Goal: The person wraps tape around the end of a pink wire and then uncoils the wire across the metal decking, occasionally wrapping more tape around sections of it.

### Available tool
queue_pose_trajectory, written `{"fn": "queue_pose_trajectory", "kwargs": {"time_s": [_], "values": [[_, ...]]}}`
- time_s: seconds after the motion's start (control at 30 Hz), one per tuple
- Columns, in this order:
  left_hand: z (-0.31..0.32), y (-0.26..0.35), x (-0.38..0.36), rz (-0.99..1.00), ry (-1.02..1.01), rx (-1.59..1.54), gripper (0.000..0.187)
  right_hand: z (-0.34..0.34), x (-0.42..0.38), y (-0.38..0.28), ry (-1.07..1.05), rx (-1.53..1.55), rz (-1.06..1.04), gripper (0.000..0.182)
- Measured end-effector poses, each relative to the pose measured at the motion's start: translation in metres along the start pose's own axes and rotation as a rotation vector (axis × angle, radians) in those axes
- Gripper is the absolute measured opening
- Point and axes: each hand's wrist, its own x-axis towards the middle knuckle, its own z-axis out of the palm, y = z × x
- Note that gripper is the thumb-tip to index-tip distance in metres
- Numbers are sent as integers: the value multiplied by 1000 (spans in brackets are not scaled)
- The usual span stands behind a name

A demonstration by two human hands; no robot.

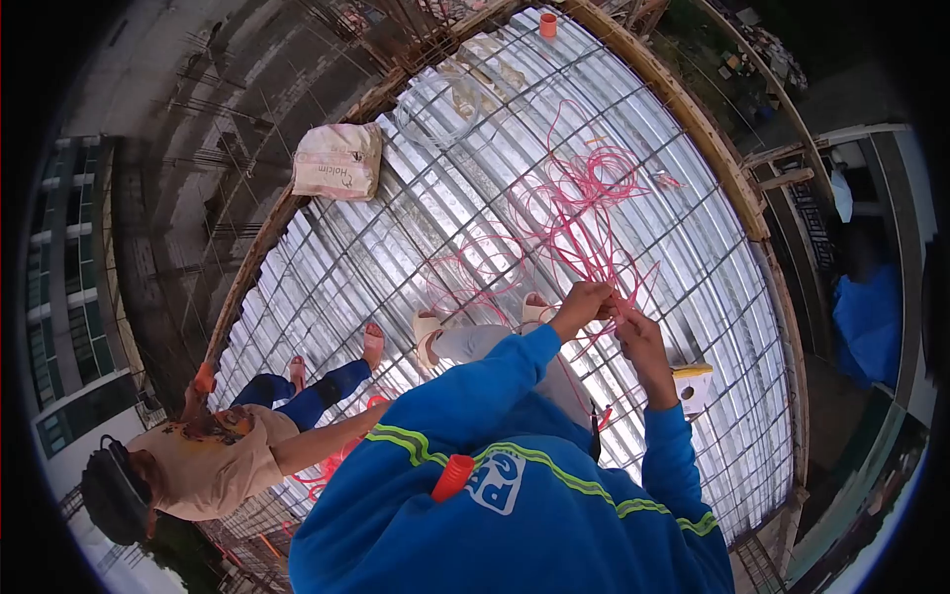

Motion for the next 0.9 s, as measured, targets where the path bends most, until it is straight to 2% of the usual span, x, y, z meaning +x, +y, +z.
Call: {"fn": "queue_pose_trajectory", "kwargs": {"time_s": [0.07,0.13,0.2,0.23,0.27,0.37,0.4,0.43,0.47,0.5,0.53,0.6,0.67,0.73,0.77,0.83,0.9], "values": [[-13,4,-8,-26,-55,-23,37,-10,33,28,106,-466,-269,25],[-36,-5,-7,6,-16,-37,35,-22,51,35,133,-791,-251,26],[-64,1,-18,177,172,39,23,-34,63,50,144,-873,-277,27],[-77,4,-24,343,256,134,19,-43,71,64,82,-770,-222,27],[-81,9,-32,402,391,231,19,-48,79,77,23,-672,-164,28],[-95,24,-55,372,255,149,20,-36,82,78,-79,-433,144,33],[-102,30,-63,345,197,75,20,-35,86,90,-66,-382,129,34],[-110,42,-79,380,229,111,20,-26,81,86,-20,-254,188,34],[-122,44,-89,315,330,93,20,-19,76,81,31,-128,245,34],[-140,40,-94,391,394,93,20,-13,79,91,174,0,302,23],[-154,39,-101,406,517,90,21,-11,78,99,178,7,307,23],[-176,30,-107,425,710,77,23,-14,83,100,209,199,555,20],[-167,34,-107,414,758,42,21,-9,75,90,180,86,417,24],[-150,30,-90,296,650,56,21,-9,62,75,98,107,319,25],[-137,27,-77,312,618,51,21,-8,57,69,97,113,285,24],[-114,14,-55,176,379,140,20,-6,39,47,60,110,232,25],[-92,-1,-35,173,303,235,21,-7,23,30,25,112,186,25]]}}
